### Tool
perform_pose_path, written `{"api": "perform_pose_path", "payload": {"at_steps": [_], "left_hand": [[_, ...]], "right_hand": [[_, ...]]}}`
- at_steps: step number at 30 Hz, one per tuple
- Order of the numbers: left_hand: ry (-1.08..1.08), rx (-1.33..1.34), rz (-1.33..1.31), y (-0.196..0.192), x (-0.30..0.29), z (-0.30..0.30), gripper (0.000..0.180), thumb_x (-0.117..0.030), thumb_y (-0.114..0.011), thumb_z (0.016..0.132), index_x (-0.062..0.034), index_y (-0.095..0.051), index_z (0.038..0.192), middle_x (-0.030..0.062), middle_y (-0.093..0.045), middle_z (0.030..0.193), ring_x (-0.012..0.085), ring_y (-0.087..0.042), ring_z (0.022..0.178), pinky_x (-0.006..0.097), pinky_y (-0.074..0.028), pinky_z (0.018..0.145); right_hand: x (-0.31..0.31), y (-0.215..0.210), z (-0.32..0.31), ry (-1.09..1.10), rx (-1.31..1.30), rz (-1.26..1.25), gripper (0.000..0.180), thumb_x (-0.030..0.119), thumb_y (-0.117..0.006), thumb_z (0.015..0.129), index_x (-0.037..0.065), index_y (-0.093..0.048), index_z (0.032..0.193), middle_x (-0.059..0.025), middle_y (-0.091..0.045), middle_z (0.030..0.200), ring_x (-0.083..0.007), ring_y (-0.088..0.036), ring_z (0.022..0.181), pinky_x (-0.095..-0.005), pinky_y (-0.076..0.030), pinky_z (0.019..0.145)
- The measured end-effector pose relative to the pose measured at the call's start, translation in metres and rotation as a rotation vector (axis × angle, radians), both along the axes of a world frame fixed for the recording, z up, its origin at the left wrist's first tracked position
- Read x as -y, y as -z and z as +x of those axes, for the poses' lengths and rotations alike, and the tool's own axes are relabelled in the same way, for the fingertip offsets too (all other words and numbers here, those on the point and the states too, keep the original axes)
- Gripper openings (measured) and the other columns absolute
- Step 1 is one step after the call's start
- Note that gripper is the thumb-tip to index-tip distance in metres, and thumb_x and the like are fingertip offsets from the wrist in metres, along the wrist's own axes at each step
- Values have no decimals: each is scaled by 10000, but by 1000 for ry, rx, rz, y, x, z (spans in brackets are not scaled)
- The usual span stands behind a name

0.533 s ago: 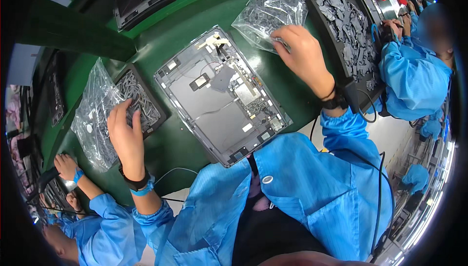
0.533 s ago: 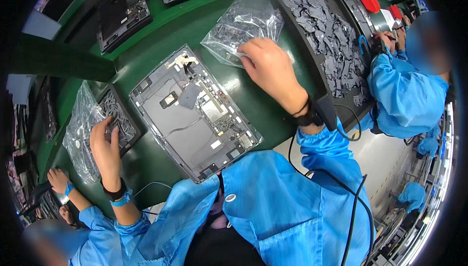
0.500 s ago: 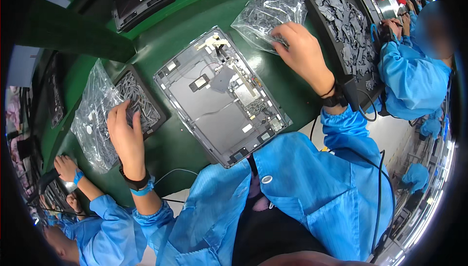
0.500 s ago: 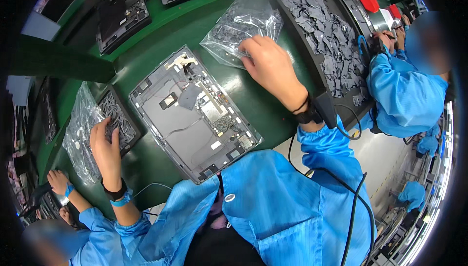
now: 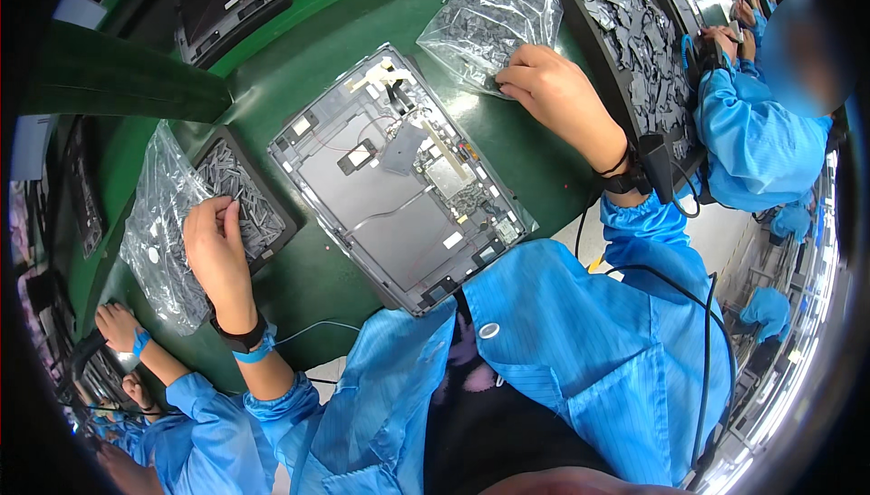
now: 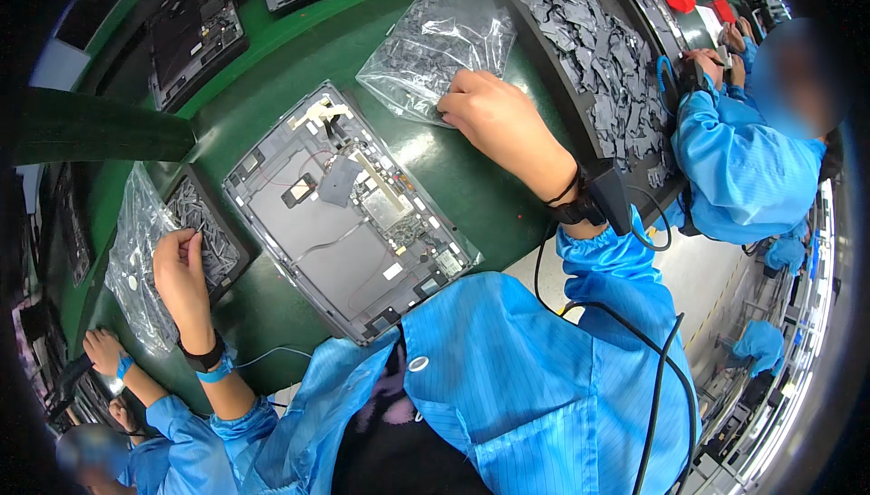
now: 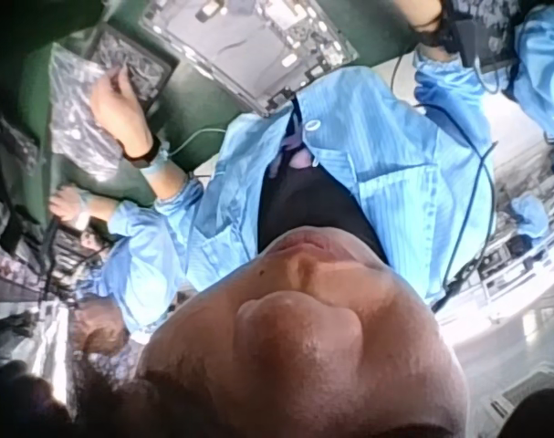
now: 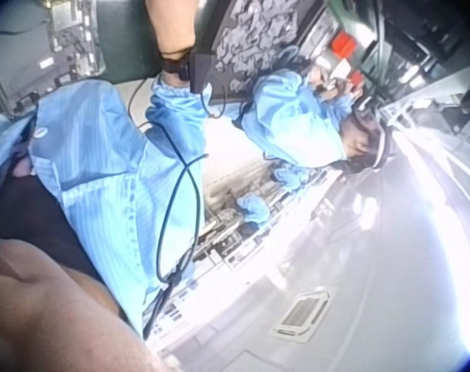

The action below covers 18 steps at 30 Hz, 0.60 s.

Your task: The person is assembling internal components of a tablet or laptop device on a production line.

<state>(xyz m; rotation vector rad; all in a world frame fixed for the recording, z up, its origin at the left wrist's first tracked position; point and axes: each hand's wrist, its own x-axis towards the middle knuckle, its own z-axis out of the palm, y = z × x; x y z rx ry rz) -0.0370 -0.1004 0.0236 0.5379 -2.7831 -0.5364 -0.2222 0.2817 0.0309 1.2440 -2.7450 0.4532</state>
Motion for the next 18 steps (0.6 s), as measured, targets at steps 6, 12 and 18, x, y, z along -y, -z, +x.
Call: {"api": "perform_pose_path", "payload": {"at_steps": [6,12,18], "left_hand": [[109,-26,-107,0,0,-3,95,-47,-673,842,-23,-657,932,123,-610,828,287,-592,779,387,-463,726],[133,-81,-66,2,5,-3,92,-39,-681,845,-3,-667,929,124,-629,842,251,-603,717,335,-486,650],[10,-160,47,1,5,-1,86,-65,-664,888,-9,-688,949,115,-700,892,181,-647,717,292,-513,670]], "right_hand": [[8,0,4,52,-28,80,54,84,-654,796,40,-624,805,-89,-575,858,-284,-610,866,-415,-511,714],[5,2,-3,73,111,-145,78,69,-679,796,49,-647,863,-92,-616,821,-265,-624,769,-367,-513,668],[2,4,0,386,731,-687,64,59,-658,892,2,-656,861,-41,-694,849,-95,-599,686,-228,-479,629]]}}
